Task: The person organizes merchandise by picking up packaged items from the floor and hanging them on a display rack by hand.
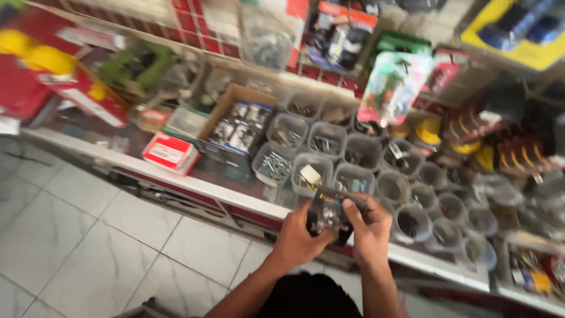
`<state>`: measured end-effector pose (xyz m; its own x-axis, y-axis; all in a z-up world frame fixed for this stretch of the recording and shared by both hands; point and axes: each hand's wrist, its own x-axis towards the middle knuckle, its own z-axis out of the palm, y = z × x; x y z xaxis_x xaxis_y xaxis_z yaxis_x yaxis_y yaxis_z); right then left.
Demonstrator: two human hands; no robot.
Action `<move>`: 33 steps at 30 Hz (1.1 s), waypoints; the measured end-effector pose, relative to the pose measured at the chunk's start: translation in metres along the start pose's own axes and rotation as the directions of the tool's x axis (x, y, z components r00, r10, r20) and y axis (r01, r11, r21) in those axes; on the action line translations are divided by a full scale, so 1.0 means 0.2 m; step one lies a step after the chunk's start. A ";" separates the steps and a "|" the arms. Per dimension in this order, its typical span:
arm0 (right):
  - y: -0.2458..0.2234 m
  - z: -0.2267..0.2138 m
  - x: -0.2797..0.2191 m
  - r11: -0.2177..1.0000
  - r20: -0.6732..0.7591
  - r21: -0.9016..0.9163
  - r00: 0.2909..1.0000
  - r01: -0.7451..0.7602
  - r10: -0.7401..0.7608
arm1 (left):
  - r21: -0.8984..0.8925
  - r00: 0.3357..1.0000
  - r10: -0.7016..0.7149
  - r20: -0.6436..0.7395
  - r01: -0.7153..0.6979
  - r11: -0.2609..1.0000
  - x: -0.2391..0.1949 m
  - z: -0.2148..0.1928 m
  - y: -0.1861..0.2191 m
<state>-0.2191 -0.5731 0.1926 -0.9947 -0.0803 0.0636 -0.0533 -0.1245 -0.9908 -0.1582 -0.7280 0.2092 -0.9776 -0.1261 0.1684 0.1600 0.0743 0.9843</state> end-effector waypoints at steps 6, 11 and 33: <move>0.03 0.13 0.06 0.996 0.180 0.031 0.980 0.085 -0.089 | -0.014 0.999 -0.033 0.015 0.033 0.999 -0.06 -0.13 0.09; 0.06 0.25 0.06 0.994 0.269 0.040 0.957 0.098 -0.105 | 0.044 0.975 0.073 -0.212 -0.065 0.997 -0.05 -0.17 0.09; -0.37 1.58 0.55 0.883 0.137 -0.003 0.875 0.470 -0.465 | 0.026 0.831 0.517 -0.206 -0.524 0.852 0.75 -1.47 0.36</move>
<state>-0.2962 -0.8851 0.3114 -0.8334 -0.1483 0.5325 -0.5144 -0.1445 -0.8453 -0.2525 -1.0315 0.3203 -0.7012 -0.2705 0.6597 0.6447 0.1547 0.7486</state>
